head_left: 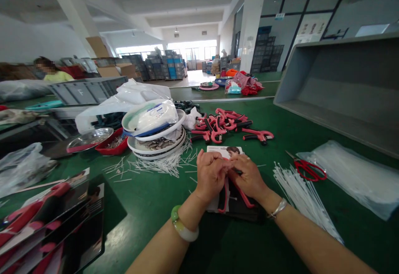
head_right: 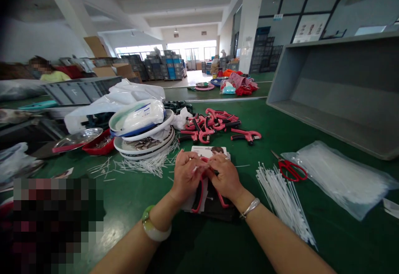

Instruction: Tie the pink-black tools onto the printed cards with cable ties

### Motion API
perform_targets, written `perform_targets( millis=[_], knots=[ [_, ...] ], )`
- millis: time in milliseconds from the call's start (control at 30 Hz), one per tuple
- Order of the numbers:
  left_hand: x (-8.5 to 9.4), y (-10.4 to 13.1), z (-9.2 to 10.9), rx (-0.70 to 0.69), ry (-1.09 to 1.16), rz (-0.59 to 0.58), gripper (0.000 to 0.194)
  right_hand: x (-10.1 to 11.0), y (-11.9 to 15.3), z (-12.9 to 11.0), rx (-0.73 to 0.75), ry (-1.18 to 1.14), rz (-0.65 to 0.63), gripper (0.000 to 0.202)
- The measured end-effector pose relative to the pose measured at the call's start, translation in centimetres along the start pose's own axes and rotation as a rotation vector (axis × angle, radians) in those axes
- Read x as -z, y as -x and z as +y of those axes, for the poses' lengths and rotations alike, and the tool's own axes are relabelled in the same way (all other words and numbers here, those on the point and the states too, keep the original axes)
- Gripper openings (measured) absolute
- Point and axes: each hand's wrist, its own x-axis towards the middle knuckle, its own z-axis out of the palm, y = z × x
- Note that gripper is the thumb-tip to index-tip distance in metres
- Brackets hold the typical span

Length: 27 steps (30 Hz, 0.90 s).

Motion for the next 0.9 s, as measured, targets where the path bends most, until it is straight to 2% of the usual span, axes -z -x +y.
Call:
perform_targets(
  millis=[133, 200, 267, 367, 433, 467, 600, 667, 800, 900],
  knots=[
    [0.2, -0.1, 0.2, -0.06, -0.019, 0.031, 0.014, 0.3, -1.0, -0.4, -0.117, 0.229, -0.229, 0.015],
    [0.5, 0.2, 0.3, -0.051, -0.027, -0.013, 0.015, 0.4, -1.1, -0.3, -0.146, 0.249, -0.257, 0.015],
    [0.8, 0.7, 0.4, -0.003, -0.029, -0.094, 0.012, 0.3, -0.9, 0.1, -0.149, 0.196, -0.17, 0.016],
    [1.2, 2.0, 0.8, 0.096, -0.032, -0.251, 0.031, 0.0, -0.2, 1.1, -0.086, 0.108, 0.047, 0.022],
    [1.1, 2.8, 1.1, 0.144, -0.056, -0.299, 0.028, 0.2, 0.2, 1.4, -0.014, 0.105, 0.067, 0.023],
    [0.9, 3.2, 1.3, 0.168, -0.076, -0.292, 0.024, 0.5, 0.3, 1.3, 0.021, 0.122, 0.024, 0.023],
    [0.3, 3.8, 1.7, 0.228, -0.113, -0.248, 0.023, 2.0, 0.2, 0.1, 0.136, 0.256, -0.308, 0.024],
    [0.1, 3.8, 1.9, 0.243, -0.111, -0.254, 0.02, 2.7, -0.2, -0.7, 0.163, 0.341, -0.423, 0.024],
    [0.5, 3.8, 1.9, 0.277, -0.136, -0.257, 0.021, 3.3, -0.6, -1.9, 0.164, 0.449, -0.466, 0.023],
    [1.5, 4.2, 1.1, 0.284, -0.154, -0.124, 0.034, 4.0, 0.0, -2.3, 0.114, 0.389, -0.42, 0.019]
  ],
)
